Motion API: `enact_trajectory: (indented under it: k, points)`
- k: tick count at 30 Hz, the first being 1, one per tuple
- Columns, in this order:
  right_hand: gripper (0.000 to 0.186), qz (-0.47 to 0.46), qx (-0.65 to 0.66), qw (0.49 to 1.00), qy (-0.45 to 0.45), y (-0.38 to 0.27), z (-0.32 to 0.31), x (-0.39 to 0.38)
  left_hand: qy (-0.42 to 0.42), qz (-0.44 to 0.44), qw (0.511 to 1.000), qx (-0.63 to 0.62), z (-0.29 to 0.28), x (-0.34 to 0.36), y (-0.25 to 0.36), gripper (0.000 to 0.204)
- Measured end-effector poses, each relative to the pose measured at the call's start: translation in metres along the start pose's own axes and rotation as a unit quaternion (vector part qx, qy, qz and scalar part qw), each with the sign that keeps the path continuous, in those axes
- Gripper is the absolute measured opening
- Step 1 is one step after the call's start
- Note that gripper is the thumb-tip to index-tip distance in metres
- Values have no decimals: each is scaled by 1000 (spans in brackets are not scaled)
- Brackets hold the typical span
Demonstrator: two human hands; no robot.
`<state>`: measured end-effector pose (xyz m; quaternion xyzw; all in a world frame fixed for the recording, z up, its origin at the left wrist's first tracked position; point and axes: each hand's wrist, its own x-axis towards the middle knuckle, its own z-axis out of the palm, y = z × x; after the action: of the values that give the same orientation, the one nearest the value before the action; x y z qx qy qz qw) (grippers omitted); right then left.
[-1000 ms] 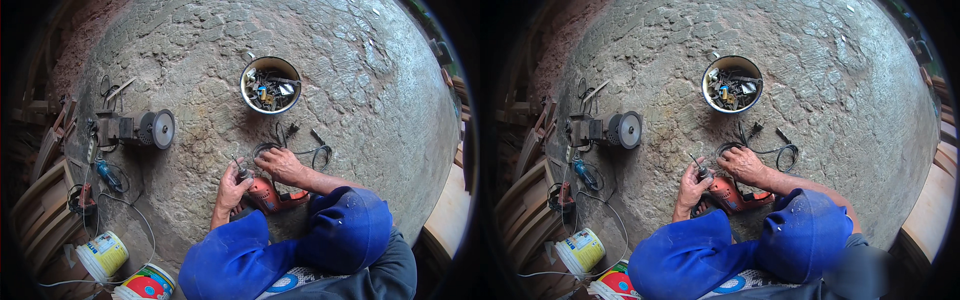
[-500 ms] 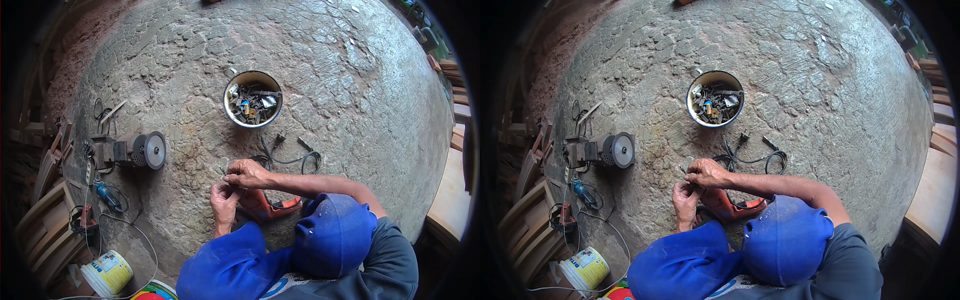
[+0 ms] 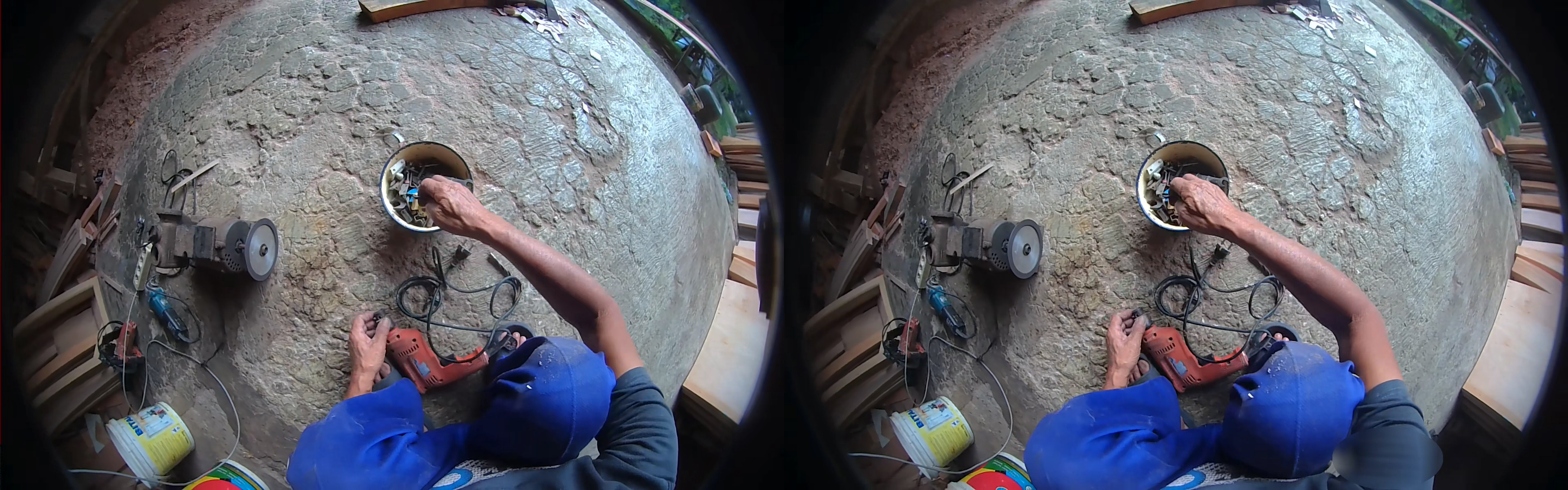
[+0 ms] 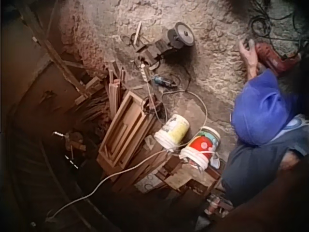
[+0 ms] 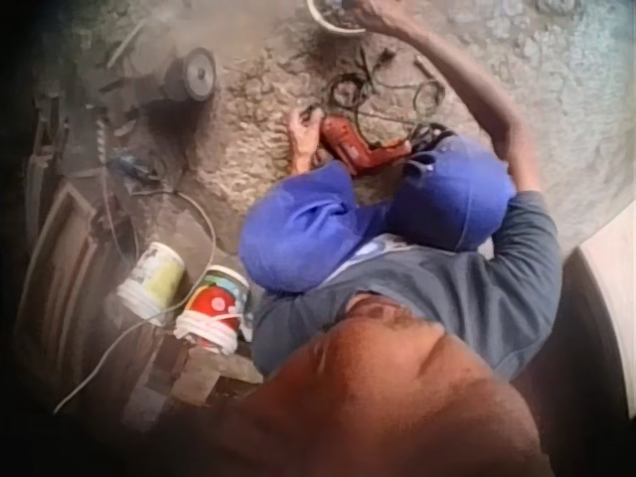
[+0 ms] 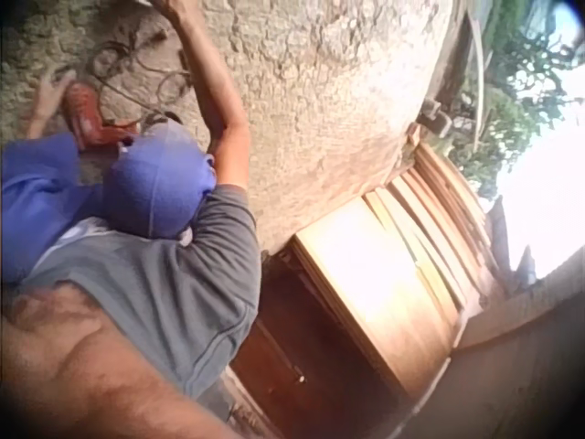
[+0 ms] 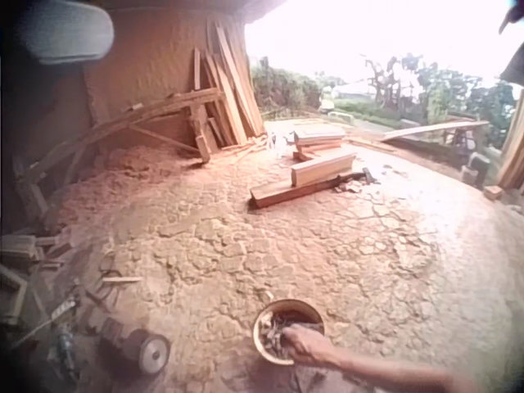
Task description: The person sits on the ground and uses a chisel and hammer to carve a piece of wood. They then stand, retrieve a drill and a bowl of hardware, and sort through the contents.
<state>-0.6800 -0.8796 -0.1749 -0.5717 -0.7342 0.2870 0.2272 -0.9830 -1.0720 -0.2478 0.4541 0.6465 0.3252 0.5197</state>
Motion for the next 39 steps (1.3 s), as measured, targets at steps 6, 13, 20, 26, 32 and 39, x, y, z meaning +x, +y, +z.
enact_trajectory:
  k: [6, 13, 20, 26, 32, 39]
  points:
    - [29, -174, -226, 954, -94, -7, -1, 29, 185, 206, 924, 264, -22, 16, -21, 41]
    - [36, -173, -374, 886, -211, -17, 2, 45, 198, 184, 941, 204, -29, 28, -35, 40]
    - [22, -230, -344, 881, -230, 4, -21, 64, 221, 223, 923, 225, -29, 33, -37, 34]
    - [16, -267, -248, 909, -200, 27, -38, 53, 231, 229, 915, 237, -27, 33, -37, 34]
    - [24, -219, -222, 937, -155, 36, -56, 42, 230, 221, 914, 251, -26, 34, -36, 35]
    - [27, -159, -195, 962, -106, 42, -67, 46, 238, 224, 905, 273, -24, 35, -35, 36]
